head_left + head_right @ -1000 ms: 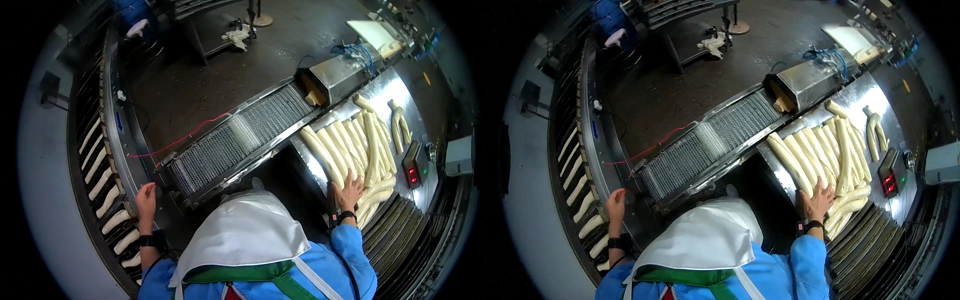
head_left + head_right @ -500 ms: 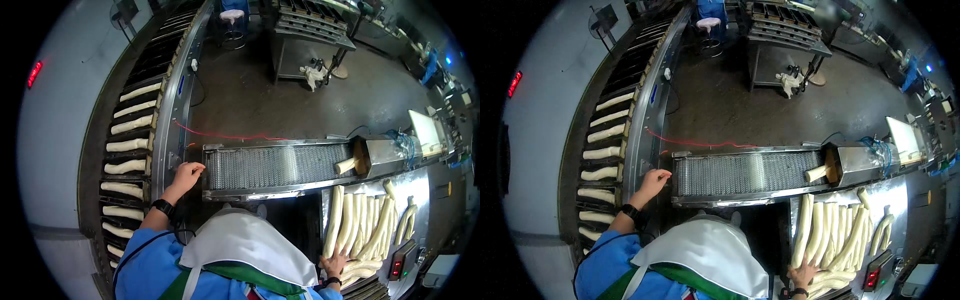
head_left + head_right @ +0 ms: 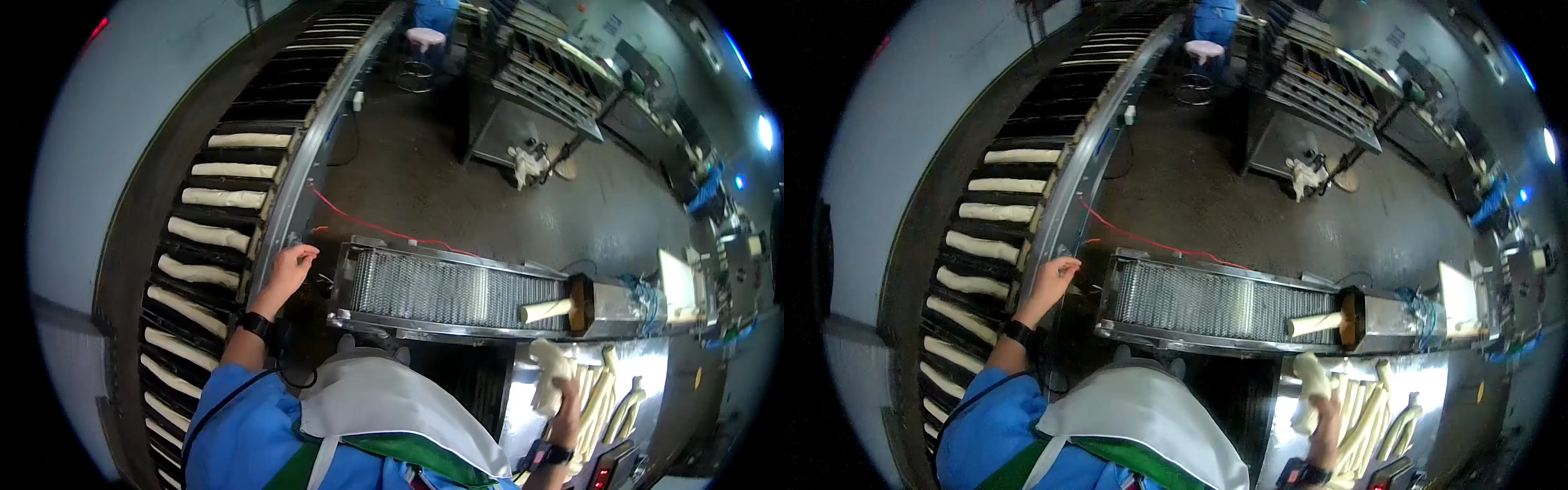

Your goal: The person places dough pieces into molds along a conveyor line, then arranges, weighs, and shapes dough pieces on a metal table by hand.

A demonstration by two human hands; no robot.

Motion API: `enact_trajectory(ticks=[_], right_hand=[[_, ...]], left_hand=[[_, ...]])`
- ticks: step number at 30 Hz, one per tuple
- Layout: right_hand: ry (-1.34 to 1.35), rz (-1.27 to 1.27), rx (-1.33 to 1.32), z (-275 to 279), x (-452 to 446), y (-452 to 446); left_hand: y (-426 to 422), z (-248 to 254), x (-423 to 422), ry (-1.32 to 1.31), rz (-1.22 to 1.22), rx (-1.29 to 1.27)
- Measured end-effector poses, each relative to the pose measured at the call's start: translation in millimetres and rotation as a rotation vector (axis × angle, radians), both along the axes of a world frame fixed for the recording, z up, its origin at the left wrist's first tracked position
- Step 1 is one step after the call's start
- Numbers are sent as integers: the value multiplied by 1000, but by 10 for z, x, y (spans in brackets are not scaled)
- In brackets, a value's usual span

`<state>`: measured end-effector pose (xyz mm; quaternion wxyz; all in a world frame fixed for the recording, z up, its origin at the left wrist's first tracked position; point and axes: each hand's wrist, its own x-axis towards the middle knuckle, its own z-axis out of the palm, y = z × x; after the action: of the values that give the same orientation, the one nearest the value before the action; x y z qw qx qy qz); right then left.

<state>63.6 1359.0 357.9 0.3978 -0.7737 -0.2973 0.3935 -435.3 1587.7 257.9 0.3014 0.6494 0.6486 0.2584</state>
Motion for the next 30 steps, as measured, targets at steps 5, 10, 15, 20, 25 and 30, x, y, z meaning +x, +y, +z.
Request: enact_trajectory(ticks=[5,10,15,20,25,30], right_hand=[[74,451,150,732,-472,1761],[92,1050,414,1102,-1280,3673],[-69,1250,352,1478,-2773,5316],[-576,848,772,1077,-3358,6255],[-456,1160,587,6,-2795,5785],[-459,1323,-129,-1467,-1706,4525]], left_hand=[[85,85,-620,-102,148,84],[42,286,-1066,-122,342,115],[-151,96,-1455,-53,355,344],[-185,166,-1531,-42,551,200],[37,-17,-1522,-193,678,159],[524,-41,-1235,-224,608,168]])
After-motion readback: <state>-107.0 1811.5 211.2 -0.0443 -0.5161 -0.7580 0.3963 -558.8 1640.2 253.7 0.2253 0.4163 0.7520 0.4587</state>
